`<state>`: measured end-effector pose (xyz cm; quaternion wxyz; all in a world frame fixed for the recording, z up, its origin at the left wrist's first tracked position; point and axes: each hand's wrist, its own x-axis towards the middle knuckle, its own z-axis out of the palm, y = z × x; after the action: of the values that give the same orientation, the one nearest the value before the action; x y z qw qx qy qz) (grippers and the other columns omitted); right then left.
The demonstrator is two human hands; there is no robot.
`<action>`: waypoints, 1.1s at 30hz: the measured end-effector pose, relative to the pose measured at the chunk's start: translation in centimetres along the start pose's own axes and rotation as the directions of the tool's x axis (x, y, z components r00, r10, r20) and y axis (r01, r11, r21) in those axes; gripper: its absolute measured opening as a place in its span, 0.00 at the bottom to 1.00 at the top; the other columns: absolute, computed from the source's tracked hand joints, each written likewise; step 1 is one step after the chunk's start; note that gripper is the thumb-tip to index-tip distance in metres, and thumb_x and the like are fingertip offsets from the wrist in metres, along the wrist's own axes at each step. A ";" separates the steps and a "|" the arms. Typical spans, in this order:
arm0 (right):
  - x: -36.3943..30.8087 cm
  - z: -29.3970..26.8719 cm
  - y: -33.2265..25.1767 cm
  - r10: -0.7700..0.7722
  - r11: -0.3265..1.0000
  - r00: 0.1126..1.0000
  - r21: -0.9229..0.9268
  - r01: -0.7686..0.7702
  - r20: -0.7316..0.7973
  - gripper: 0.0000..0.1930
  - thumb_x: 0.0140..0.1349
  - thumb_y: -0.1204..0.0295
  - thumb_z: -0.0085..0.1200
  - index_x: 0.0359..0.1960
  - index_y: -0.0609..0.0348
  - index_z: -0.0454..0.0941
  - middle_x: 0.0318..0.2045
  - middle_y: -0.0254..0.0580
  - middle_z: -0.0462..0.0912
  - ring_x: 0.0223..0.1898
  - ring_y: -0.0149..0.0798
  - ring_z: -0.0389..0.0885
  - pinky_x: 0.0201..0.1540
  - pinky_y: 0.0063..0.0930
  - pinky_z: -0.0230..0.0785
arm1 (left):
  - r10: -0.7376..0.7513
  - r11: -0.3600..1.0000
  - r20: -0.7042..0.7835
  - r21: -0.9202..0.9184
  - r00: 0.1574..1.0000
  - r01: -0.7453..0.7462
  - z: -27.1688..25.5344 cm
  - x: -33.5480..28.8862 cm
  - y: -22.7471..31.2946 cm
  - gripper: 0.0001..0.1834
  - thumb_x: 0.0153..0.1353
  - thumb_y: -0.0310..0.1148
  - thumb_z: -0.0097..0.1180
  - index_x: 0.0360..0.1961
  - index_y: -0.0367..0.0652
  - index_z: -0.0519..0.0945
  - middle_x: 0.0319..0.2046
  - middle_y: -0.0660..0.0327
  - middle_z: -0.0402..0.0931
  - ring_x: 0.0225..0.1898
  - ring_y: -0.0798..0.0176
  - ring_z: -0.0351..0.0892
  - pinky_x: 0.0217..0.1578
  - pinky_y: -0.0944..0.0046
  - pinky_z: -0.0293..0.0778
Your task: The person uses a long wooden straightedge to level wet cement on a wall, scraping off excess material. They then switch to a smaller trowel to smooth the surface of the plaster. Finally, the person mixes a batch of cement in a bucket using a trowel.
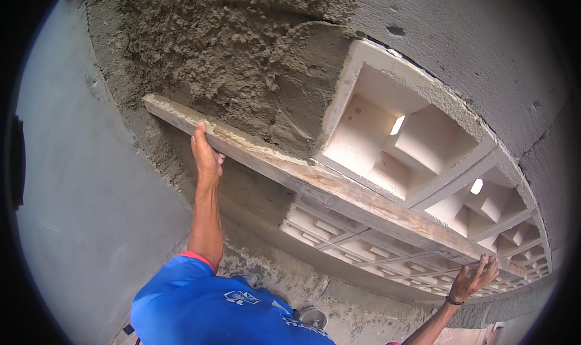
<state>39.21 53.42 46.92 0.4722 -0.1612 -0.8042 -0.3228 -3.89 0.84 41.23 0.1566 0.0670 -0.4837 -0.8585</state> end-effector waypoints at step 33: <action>-0.6 -0.5 6.4 0.113 0.988 0.992 0.104 -0.118 0.058 0.28 0.60 0.71 0.52 0.64 0.54 0.62 0.63 0.50 0.62 0.65 0.52 0.58 0.66 0.44 0.51 | 0.067 0.987 -0.022 0.145 0.997 -0.064 8.8 -6.2 6.0 0.30 0.59 0.57 0.47 0.35 0.36 0.60 0.27 0.59 0.59 0.16 0.72 0.60 0.11 0.72 0.60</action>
<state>43.38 57.84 48.94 0.4770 -0.1905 -0.8217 -0.2470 0.83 7.18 50.71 0.1860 0.0737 -0.5442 -0.8148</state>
